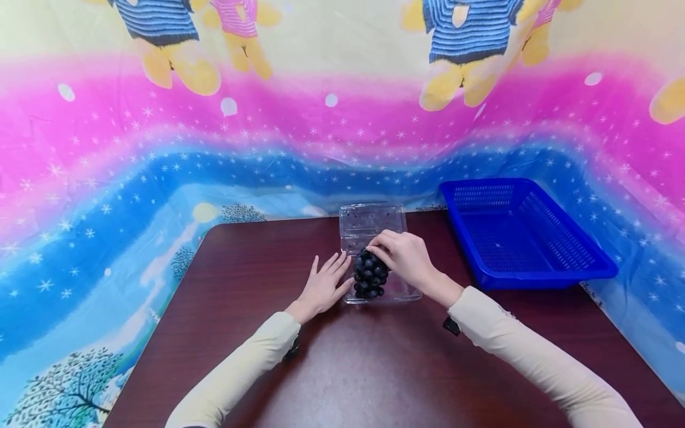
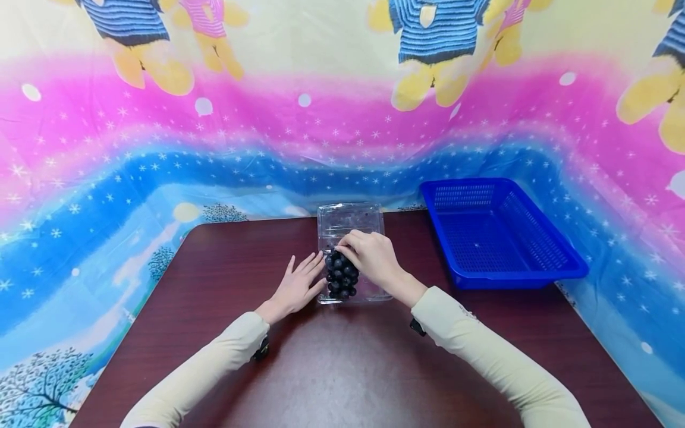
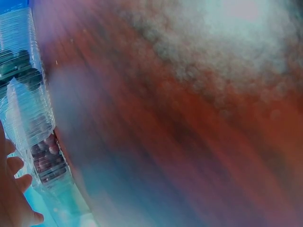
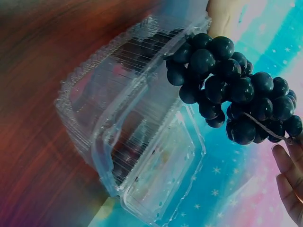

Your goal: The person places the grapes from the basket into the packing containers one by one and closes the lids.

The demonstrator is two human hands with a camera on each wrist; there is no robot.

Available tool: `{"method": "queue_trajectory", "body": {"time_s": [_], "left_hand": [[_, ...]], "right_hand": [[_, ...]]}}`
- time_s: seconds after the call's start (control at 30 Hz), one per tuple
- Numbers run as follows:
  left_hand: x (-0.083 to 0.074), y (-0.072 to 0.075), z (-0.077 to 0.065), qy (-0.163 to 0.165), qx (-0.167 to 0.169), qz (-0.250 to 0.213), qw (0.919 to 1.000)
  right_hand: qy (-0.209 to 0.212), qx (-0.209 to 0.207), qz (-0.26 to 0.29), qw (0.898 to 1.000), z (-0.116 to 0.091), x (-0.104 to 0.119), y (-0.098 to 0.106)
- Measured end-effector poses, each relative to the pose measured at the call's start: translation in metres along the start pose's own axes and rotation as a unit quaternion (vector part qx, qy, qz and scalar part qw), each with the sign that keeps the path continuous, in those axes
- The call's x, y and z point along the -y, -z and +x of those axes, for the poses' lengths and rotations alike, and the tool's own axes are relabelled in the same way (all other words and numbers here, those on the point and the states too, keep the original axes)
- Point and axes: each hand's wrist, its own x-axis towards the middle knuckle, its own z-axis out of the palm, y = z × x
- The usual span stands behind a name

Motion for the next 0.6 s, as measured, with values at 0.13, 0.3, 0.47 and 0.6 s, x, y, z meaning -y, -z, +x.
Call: {"method": "queue_trajectory", "body": {"time_s": [0.13,0.3,0.47,0.6], "left_hand": [[-0.001,-0.001,0.000,0.004,0.003,-0.004,1.0000],[-0.001,-0.002,0.001,0.005,0.000,0.000,1.0000],[-0.001,-0.002,0.001,0.005,-0.005,0.010,0.9999],[-0.002,-0.002,0.001,0.007,-0.003,0.021,0.9998]], "right_hand": [[-0.003,0.001,0.001,1.000,-0.004,-0.002,-0.001],[-0.007,0.006,-0.002,1.000,-0.009,-0.003,-0.002],[-0.010,0.009,-0.006,1.000,-0.014,-0.007,-0.003],[-0.016,0.010,-0.007,1.000,-0.017,-0.010,-0.003]]}}
